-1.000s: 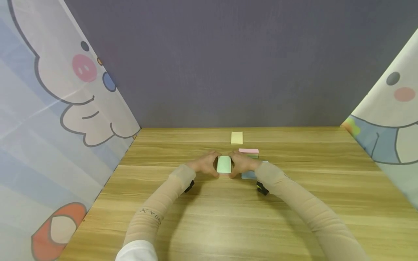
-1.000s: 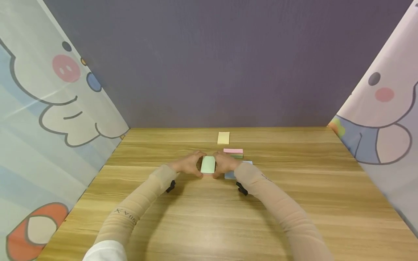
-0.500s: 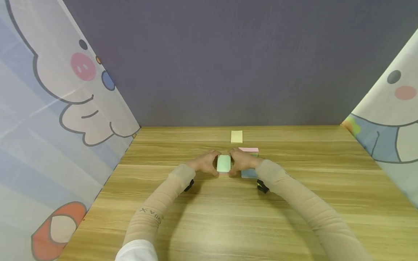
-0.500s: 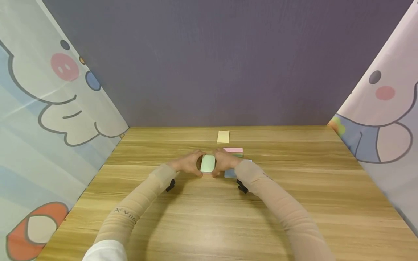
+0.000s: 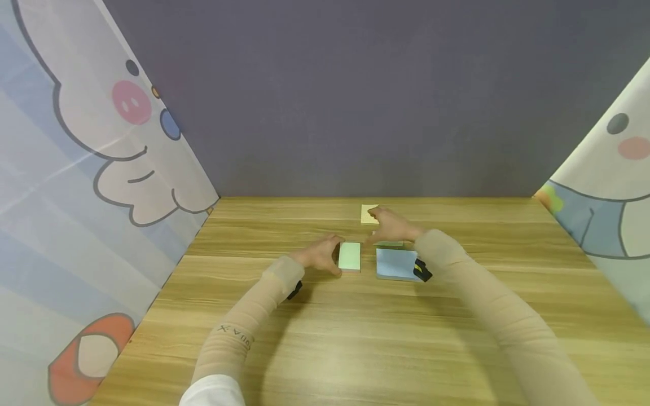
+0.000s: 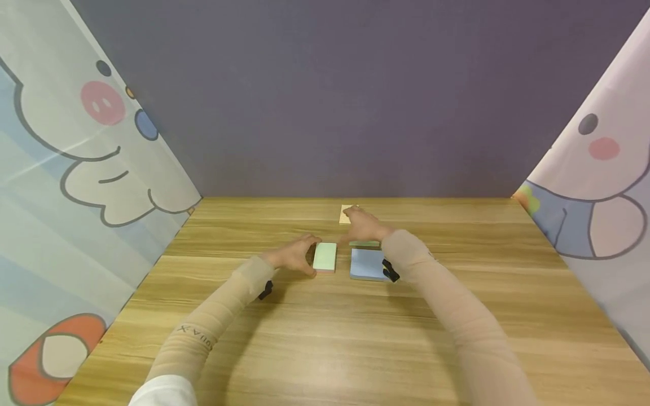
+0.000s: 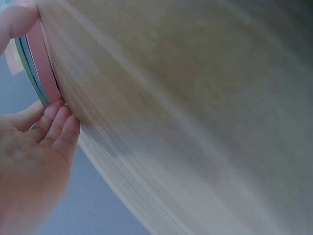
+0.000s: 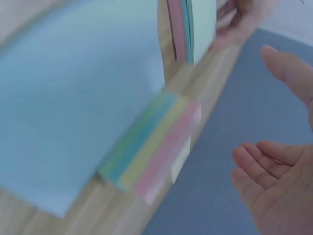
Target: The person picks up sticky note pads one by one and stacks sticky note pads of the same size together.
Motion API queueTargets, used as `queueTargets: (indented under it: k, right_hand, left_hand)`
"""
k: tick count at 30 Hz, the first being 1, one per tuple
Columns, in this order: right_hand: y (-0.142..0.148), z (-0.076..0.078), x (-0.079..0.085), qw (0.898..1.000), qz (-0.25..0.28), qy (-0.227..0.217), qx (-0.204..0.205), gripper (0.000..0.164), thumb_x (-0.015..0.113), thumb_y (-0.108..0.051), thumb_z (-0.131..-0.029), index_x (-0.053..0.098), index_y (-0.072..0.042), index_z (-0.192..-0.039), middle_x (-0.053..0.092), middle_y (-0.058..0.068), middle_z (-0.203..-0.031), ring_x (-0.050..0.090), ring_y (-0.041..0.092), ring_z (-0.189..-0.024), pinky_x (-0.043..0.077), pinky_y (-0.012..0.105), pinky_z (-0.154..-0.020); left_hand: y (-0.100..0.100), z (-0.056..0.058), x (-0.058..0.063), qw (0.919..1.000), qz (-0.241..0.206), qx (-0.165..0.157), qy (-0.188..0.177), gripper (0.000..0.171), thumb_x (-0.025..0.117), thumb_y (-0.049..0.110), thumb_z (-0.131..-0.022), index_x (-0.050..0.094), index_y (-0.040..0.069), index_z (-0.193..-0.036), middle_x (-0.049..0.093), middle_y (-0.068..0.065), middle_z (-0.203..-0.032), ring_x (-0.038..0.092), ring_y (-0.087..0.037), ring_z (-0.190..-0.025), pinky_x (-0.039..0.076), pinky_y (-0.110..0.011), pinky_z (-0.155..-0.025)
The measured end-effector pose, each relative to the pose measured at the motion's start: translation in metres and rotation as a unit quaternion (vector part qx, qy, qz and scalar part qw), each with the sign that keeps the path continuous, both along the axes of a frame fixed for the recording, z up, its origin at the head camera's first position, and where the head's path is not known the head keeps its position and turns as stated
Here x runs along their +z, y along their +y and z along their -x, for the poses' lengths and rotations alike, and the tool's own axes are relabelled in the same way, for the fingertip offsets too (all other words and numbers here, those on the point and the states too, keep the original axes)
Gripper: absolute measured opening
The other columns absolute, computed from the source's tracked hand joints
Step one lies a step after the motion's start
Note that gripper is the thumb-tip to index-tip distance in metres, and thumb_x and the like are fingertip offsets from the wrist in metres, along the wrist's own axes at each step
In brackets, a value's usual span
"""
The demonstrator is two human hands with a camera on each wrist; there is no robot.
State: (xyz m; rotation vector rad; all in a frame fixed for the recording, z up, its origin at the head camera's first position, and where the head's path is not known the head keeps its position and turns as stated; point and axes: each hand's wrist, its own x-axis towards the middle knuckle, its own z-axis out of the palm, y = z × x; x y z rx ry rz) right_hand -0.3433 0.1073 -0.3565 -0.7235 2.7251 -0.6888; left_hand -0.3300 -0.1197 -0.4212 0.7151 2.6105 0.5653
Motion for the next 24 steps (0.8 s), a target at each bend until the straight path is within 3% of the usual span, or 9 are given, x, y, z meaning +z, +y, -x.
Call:
queueTargets:
  k: [4,9,18,24]
  right_hand:
    - [0.014,0.013,0.009,1.0,0.009,-0.001,-0.001,0.088,0.071,-0.032,-0.076,0.024,0.009,-0.138,0.033,0.027,-0.138,0.036,0.041,-0.125,0.035,0.051,-0.101]
    - [0.027,0.026,0.015,1.0,-0.012,0.003,-0.01,0.084,0.07,-0.03,-0.077,0.026,0.009,-0.137,0.034,0.028,-0.136,0.035,0.042,-0.124,0.035,0.052,-0.1]
    - [0.041,0.048,0.018,0.996,-0.058,0.061,-0.003,0.078,0.072,-0.025,-0.075,0.034,0.012,-0.132,0.041,0.029,-0.131,0.042,0.042,-0.118,0.036,0.052,-0.099]
    - [0.042,0.06,0.021,0.997,-0.07,0.041,0.003,0.076,0.07,-0.024,-0.077,0.034,0.01,-0.134,0.038,0.028,-0.135,0.039,0.043,-0.121,0.034,0.052,-0.1]
  left_hand:
    - [-0.001,0.0,0.0,0.9999,0.009,0.002,-0.003,0.094,0.078,0.03,-0.066,0.026,0.011,-0.142,0.022,-0.01,-0.149,0.024,-0.029,-0.135,0.031,-0.045,-0.106]
    - [-0.001,-0.001,-0.001,0.9999,0.015,0.003,0.002,0.095,0.078,0.031,-0.066,0.025,0.012,-0.142,0.02,-0.01,-0.149,0.023,-0.029,-0.136,0.03,-0.044,-0.106]
    - [0.001,-0.001,-0.001,0.9998,0.01,0.009,-0.017,0.096,0.079,0.03,-0.066,0.024,0.013,-0.143,0.011,-0.013,-0.152,0.015,-0.03,-0.139,0.026,-0.049,-0.108]
    - [0.0,-0.002,0.0,0.9997,0.004,0.014,-0.019,0.096,0.079,0.029,-0.066,0.024,0.013,-0.143,0.012,-0.012,-0.152,0.016,-0.03,-0.138,0.027,-0.047,-0.108]
